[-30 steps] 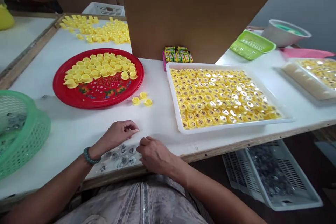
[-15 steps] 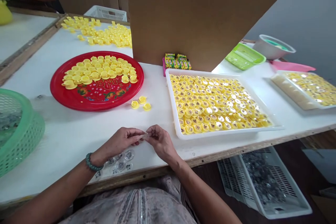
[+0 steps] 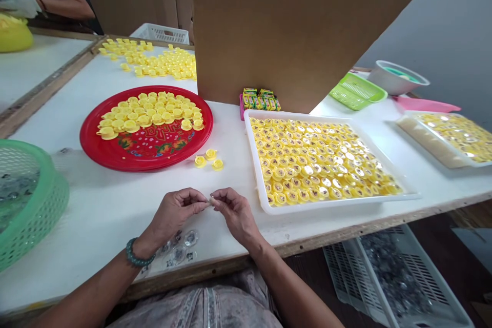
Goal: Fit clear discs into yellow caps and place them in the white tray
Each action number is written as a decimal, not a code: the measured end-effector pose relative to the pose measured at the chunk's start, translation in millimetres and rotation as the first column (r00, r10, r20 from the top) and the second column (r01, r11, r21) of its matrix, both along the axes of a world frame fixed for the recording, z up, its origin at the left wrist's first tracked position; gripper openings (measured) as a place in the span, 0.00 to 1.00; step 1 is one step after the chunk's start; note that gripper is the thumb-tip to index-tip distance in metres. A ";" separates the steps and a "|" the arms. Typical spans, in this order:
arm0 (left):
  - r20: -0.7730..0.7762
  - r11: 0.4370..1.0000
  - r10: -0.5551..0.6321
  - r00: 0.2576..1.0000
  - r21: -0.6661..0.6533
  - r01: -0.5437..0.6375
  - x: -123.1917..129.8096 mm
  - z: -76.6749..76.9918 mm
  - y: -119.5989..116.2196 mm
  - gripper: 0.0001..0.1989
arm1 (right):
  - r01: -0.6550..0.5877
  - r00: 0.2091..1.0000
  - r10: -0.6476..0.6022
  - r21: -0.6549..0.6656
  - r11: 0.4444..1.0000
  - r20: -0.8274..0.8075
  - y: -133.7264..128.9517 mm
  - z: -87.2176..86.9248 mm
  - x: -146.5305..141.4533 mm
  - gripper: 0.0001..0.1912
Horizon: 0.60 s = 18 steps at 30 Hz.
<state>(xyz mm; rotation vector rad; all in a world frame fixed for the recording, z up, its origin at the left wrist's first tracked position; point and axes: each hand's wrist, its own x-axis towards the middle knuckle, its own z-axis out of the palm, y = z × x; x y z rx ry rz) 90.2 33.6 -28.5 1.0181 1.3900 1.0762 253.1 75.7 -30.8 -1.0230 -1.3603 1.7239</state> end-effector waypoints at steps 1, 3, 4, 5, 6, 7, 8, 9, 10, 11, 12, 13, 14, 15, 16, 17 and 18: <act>-0.023 1.000 0.005 1.000 -0.007 -0.005 -0.1 0.4 -0.4 0.09 | 0.000 1.000 0.000 0.006 1.000 0.010 -0.6 0.0 -0.1 0.09; -0.060 1.000 0.008 0.998 -0.018 -0.009 -0.5 1.6 -0.2 0.10 | 0.010 1.000 -0.010 0.001 1.000 -0.016 -2.1 -0.9 -0.9 0.08; -0.063 1.000 0.008 0.998 -0.018 -0.009 -0.9 2.3 0.3 0.10 | 0.017 0.999 -0.017 -0.007 1.000 -0.037 -2.8 -1.7 -1.4 0.08; -0.053 1.000 0.004 0.999 -0.017 -0.005 -1.4 3.1 1.2 0.11 | 0.019 0.999 -0.019 -0.008 1.000 -0.050 -3.5 -2.4 -1.8 0.08; -0.028 1.000 0.000 1.000 -0.020 0.000 -2.2 3.9 2.3 0.11 | 0.015 0.999 -0.015 0.006 1.000 -0.045 -4.0 -3.1 -2.1 0.08; 0.008 1.000 -0.005 1.000 -0.031 0.005 -3.2 4.4 3.7 0.11 | 0.003 1.000 -0.002 0.045 0.999 -0.015 -4.3 -3.5 -2.1 0.09; 0.052 0.999 -0.008 0.999 -0.047 0.011 -4.4 4.7 5.3 0.11 | -0.020 0.999 0.016 0.115 0.993 0.041 -4.1 -3.7 -2.1 0.11; 0.096 0.998 -0.012 0.995 -0.065 0.018 -5.8 4.6 7.1 0.11 | -0.053 0.993 0.028 0.213 0.976 0.117 -3.6 -3.6 -2.0 0.13; 0.131 0.997 -0.011 0.991 -0.080 0.022 -7.2 4.1 9.1 0.11 | -0.095 0.979 0.028 0.325 0.941 0.203 -2.5 -3.5 -2.0 0.14; 0.149 0.996 -0.008 0.989 -0.090 0.022 -8.6 3.3 11.4 0.11 | -0.138 0.958 0.010 0.432 0.891 0.285 -1.1 -3.4 -2.3 0.15; 0.148 0.996 -0.005 0.989 -0.093 0.019 -10.0 2.4 14.0 0.11 | -0.177 0.936 -0.020 0.518 0.837 0.352 0.8 -3.4 -2.9 0.15; 0.132 0.996 -0.004 0.991 -0.091 0.016 -11.4 1.6 16.8 0.11 | -0.205 0.916 -0.053 0.577 0.791 0.399 3.0 -3.6 -3.9 0.14; 0.104 0.996 -0.010 0.995 -0.085 0.019 -12.8 1.2 20.1 0.11 | -0.222 0.899 -0.081 0.608 0.762 0.430 5.3 -4.0 -5.2 0.14; 0.064 0.997 -0.025 0.998 -0.076 0.030 -14.3 1.4 23.8 0.11 | -0.228 0.886 -0.103 0.618 0.752 0.453 7.8 -4.5 -6.7 0.13; 0.005 0.997 -0.045 0.999 -0.059 0.045 -15.7 2.4 28.1 0.11 | -0.224 0.875 -0.124 0.617 0.754 0.469 10.2 -5.2 -8.1 0.12; -0.076 0.997 -0.067 0.995 -0.036 0.064 -16.9 4.3 32.9 0.10 | -0.211 0.865 -0.145 0.611 0.763 0.481 12.5 -5.8 -9.3 0.11; -0.176 0.996 -0.086 0.981 -0.008 0.086 -18.0 6.9 38.3 0.10 | -0.192 0.857 -0.167 0.602 0.775 0.488 14.6 -6.4 -10.1 0.10</act>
